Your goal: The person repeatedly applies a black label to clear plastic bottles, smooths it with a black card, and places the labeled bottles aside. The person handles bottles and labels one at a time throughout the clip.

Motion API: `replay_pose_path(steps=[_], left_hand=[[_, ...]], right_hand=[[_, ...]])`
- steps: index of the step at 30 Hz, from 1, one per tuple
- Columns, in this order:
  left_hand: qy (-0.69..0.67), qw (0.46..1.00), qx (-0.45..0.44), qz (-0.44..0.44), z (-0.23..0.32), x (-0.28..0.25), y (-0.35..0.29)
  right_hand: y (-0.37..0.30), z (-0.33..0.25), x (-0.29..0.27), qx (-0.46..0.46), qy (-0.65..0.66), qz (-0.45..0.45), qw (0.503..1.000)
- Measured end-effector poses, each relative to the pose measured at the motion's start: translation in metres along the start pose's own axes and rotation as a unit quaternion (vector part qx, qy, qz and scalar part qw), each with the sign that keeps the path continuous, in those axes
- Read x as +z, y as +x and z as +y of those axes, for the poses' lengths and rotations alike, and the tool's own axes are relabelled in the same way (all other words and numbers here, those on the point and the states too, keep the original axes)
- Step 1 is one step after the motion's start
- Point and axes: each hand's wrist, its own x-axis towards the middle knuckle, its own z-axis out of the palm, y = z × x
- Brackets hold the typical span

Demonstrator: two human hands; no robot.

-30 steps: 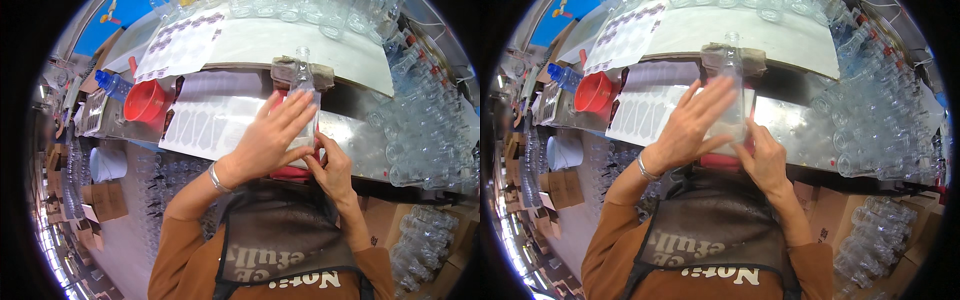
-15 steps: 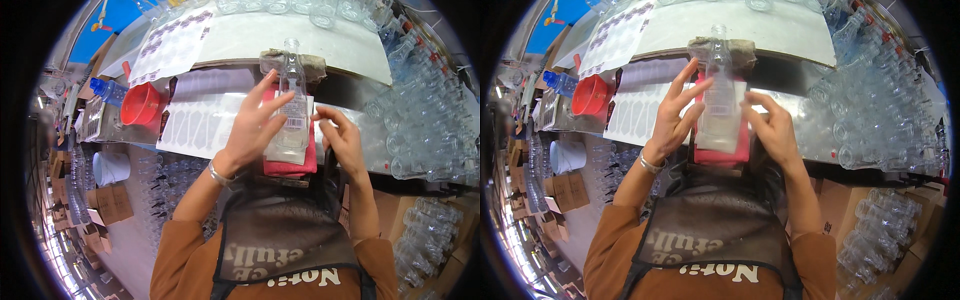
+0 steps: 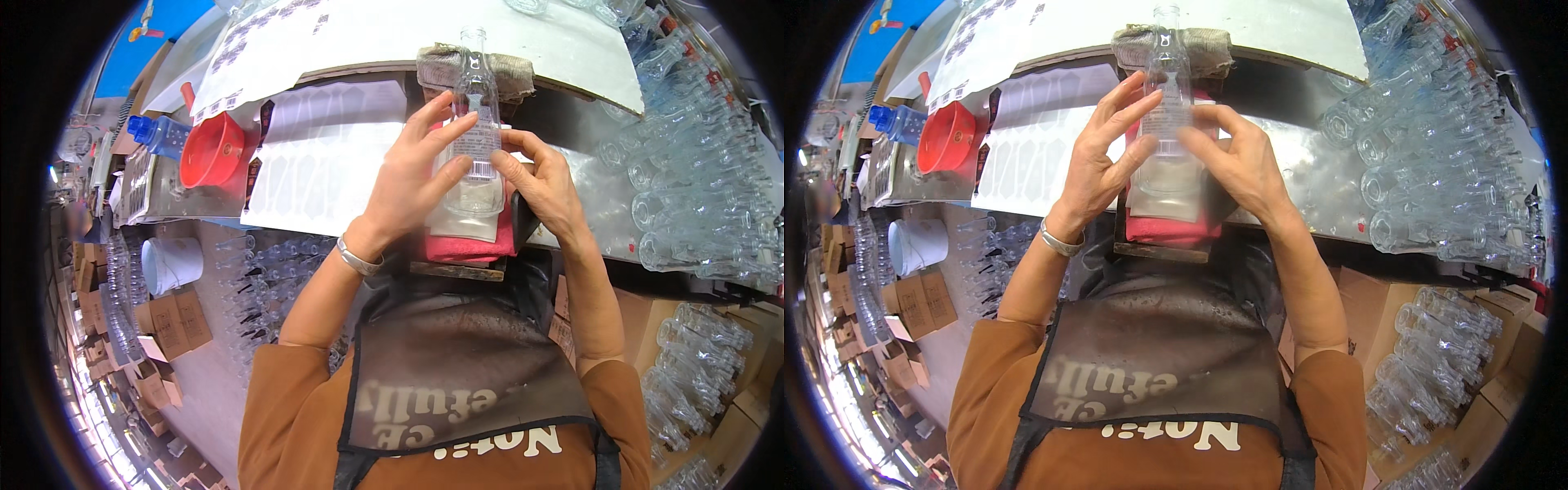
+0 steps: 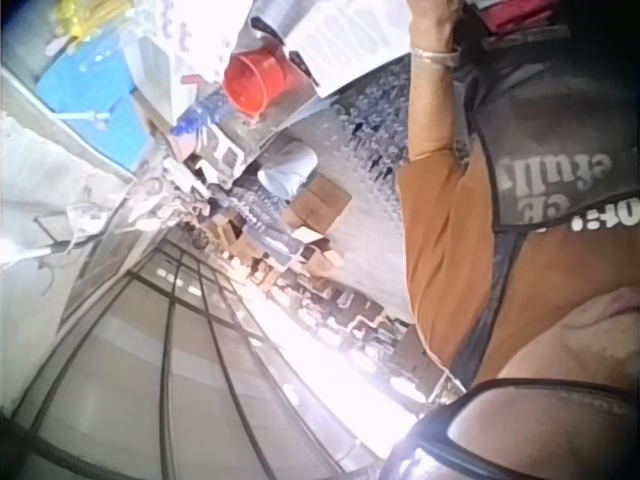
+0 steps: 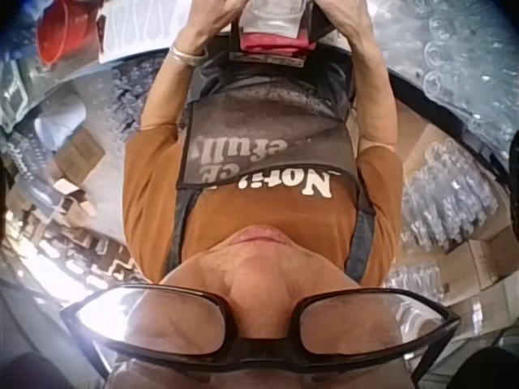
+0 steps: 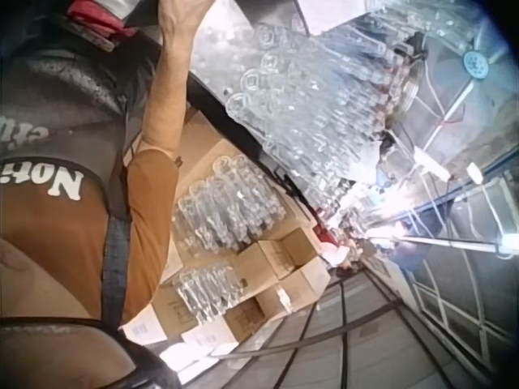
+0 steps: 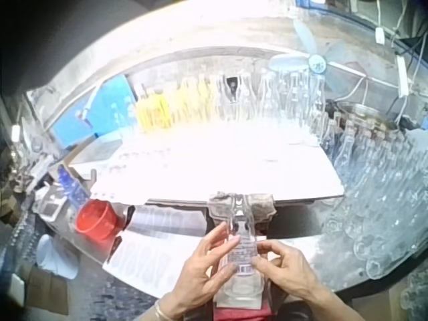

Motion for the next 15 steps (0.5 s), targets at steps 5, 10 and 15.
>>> replay_pose_path(steps=[5,10,15], left_hand=[[-0.015,1.0,-0.007,-0.004,0.0006,0.0,-0.0004],[-0.02,1.0,-0.013,0.0,0.0005,0.0007,-0.0012],[-0.026,1.0,-0.015,0.0,0.0009,0.0016,-0.0016]], right_hand=[[-0.0017,-0.0018,0.0008,0.0,0.002,0.001,1.0],[-0.002,-0.0016,0.0008,0.003,0.002,-0.002,1.0],[-0.0004,0.0016,-0.0006,-0.006,-0.004,-0.013,1.0]])
